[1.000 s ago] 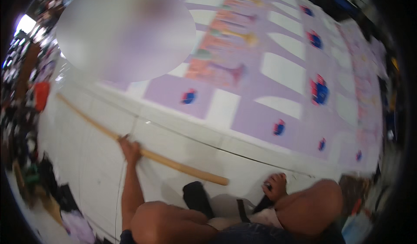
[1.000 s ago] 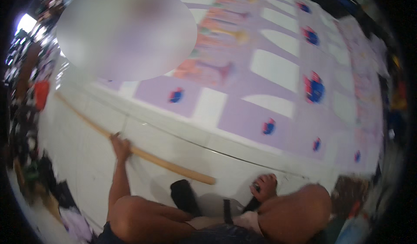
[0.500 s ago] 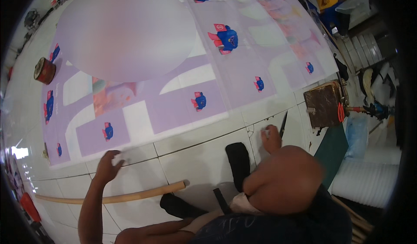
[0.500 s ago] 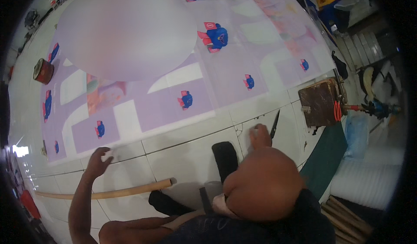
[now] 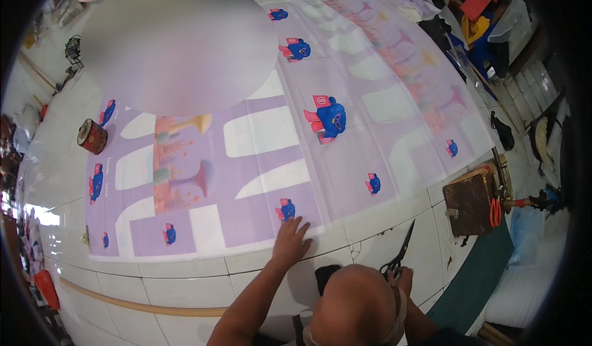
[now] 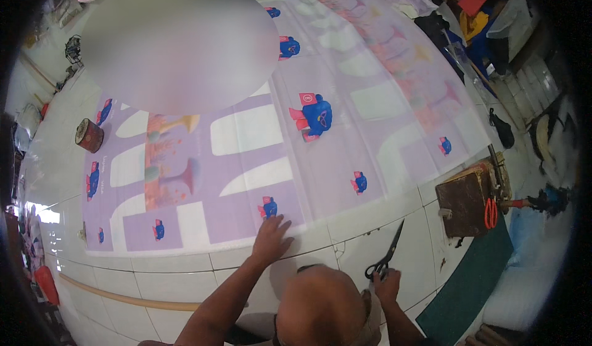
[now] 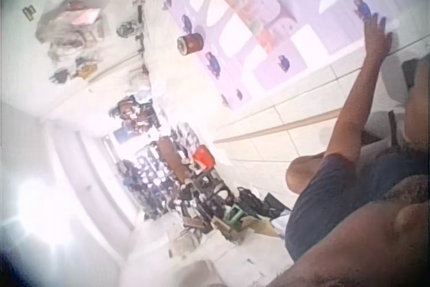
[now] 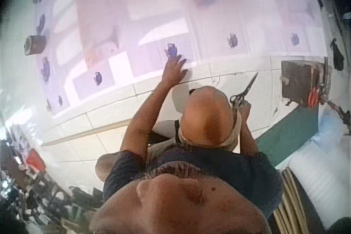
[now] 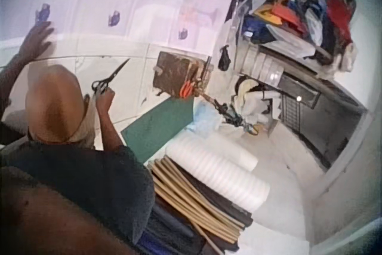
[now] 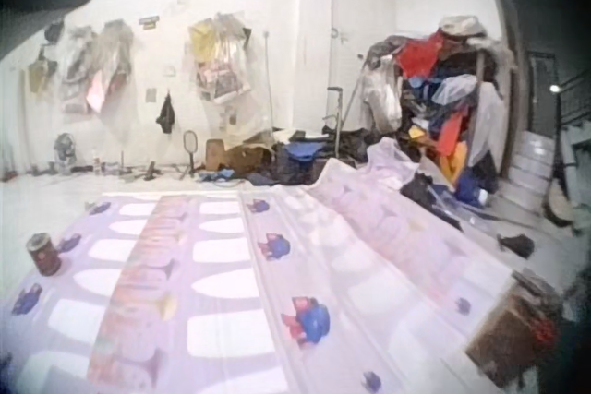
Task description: The person measures a large piece of patterned purple fabric using a wooden rod and cuts a strip from it using shears while working on the floor. The person then applies double-sided adhesive tape and a flat wooden strip to the edge of the fabric.
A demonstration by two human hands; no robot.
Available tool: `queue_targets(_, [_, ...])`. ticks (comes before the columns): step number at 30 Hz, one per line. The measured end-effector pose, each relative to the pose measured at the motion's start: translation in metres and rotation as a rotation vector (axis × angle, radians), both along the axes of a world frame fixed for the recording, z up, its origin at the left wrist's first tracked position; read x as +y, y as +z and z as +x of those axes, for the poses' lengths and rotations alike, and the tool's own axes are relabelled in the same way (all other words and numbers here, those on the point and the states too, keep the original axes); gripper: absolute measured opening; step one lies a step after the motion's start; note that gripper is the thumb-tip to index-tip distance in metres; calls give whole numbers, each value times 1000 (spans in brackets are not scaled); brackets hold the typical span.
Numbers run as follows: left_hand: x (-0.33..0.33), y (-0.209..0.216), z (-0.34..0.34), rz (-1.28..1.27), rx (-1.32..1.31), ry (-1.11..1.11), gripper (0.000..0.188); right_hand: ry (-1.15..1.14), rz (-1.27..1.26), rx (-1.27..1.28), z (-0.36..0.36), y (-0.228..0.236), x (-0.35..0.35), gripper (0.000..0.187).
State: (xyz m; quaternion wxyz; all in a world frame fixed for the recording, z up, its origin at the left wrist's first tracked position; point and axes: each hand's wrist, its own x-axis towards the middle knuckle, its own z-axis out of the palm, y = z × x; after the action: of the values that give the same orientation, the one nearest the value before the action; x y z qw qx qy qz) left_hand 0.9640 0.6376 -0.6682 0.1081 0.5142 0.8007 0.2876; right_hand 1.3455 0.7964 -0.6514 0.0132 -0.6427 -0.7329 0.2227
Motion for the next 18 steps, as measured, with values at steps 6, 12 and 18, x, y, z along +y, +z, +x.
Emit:
queue_targets(6, [30,-23,12,-72,98,-90,48,-30,-271,-51,-33,31,26,52])
queue_targets(12, [30,-31,7,36,119,-21,36,-124,-599,459,-12,-15,24,29])
queue_targets(18, [45,-15,17,35,49,20,25,44,-914,589,-41,-7,-29,23])
